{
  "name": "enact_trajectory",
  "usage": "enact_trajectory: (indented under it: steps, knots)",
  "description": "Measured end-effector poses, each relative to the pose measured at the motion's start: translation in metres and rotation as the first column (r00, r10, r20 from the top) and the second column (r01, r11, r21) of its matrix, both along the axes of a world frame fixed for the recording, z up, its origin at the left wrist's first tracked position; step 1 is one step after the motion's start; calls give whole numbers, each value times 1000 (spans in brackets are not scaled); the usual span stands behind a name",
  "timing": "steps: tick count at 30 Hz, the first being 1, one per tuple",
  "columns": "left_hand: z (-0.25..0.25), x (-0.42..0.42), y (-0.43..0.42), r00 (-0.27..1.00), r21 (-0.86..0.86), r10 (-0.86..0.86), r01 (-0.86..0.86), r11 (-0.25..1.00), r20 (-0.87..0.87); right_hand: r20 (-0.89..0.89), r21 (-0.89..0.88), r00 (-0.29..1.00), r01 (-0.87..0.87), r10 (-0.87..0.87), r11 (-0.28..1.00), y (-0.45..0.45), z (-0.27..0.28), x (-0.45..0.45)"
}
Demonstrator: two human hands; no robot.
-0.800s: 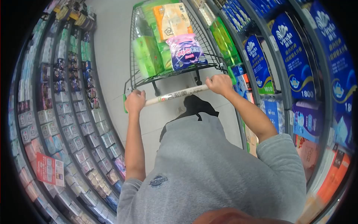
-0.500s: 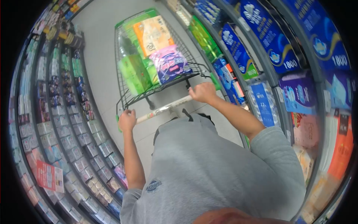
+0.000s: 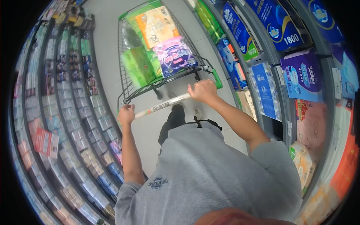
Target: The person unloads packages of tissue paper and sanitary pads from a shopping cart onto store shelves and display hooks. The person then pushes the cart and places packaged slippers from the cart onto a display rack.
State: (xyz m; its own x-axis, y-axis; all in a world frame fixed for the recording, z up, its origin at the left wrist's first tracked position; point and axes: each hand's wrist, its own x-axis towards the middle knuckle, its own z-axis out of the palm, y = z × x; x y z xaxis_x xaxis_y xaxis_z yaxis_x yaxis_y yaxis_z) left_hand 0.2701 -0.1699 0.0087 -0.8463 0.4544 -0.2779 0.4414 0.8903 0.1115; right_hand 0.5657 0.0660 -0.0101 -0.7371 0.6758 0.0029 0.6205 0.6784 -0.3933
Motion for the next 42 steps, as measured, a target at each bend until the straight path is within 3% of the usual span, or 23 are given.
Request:
enact_trajectory:
  steps: [11, 16, 34, 42]
  knots:
    - [14, 60, -71, 998, -52, 60, -60, 997, 5, -80, 35, 997, 0, 2, 999, -79, 3, 62]
    - [15, 87, -103, 999, -80, 41, -38, 996, 31, -21, -5, 999, 34, -34, 999, -116, 16, 89]
    - [1, 206, -289, 997, 244, 45, -27, 969, -70, 179, 39, 982, 55, -62, 998, -284, -2, 195]
    - [-7, 265, -362, 995, 303, 5, 26, 953, -100, 318, -61, 946, 93, -69, 994, -363, 6, 257]
